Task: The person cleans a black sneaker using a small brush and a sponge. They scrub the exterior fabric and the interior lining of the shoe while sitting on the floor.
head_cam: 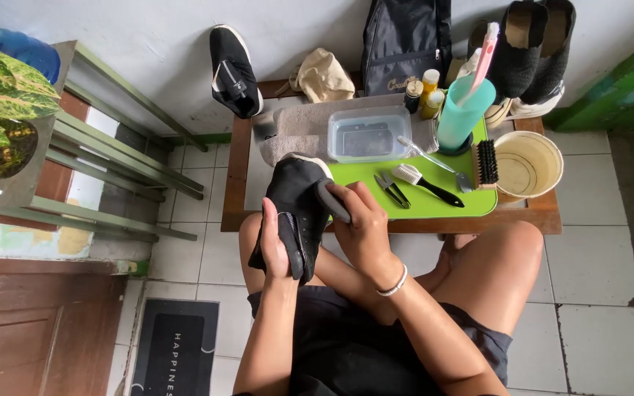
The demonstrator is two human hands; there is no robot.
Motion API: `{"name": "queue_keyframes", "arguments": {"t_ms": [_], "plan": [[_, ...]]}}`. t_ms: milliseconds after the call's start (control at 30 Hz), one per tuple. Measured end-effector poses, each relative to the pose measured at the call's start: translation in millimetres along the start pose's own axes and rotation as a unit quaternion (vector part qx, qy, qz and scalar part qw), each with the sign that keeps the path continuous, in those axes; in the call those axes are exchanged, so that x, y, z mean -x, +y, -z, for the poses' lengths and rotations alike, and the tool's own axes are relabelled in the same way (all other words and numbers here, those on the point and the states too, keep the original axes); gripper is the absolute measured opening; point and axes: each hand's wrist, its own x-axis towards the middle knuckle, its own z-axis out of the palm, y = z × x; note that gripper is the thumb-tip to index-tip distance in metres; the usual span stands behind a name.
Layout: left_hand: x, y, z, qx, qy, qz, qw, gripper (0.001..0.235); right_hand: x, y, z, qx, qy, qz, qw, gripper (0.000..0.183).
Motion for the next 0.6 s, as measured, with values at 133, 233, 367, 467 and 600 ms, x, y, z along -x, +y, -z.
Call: {"name": "queue_keyframes", "arguments": {"t_ms": [133,233,367,467,600], "plan": [[-19,-16,41,0.053,-0.005,0.002,0.999,0.057,1,-4,10,-0.045,-0.036,-0.023,0.998,0.024],[-27,-18,52,0.081,-0.015,0.008,0.997,0.055,-6,-9,26,-0.068,-0.148,-0.070,0.984,0.024],[-22,-15,52,0.085,-0.013,0.028,0.996,0.057,-21,-9,42,-0.106,-0.106,-0.094,0.984,0.018],[-16,-18,43,0.087,-0.014,0.038,0.995,0.057,-28,-6,31,-0.065,-0.005,-0.037,0.997,0.015],[-7,-13,28,0.098,-0.008,0.061,0.993,0.060,-15,2,10,-0.013,-0.007,0.024,1.000,0.024]]}}
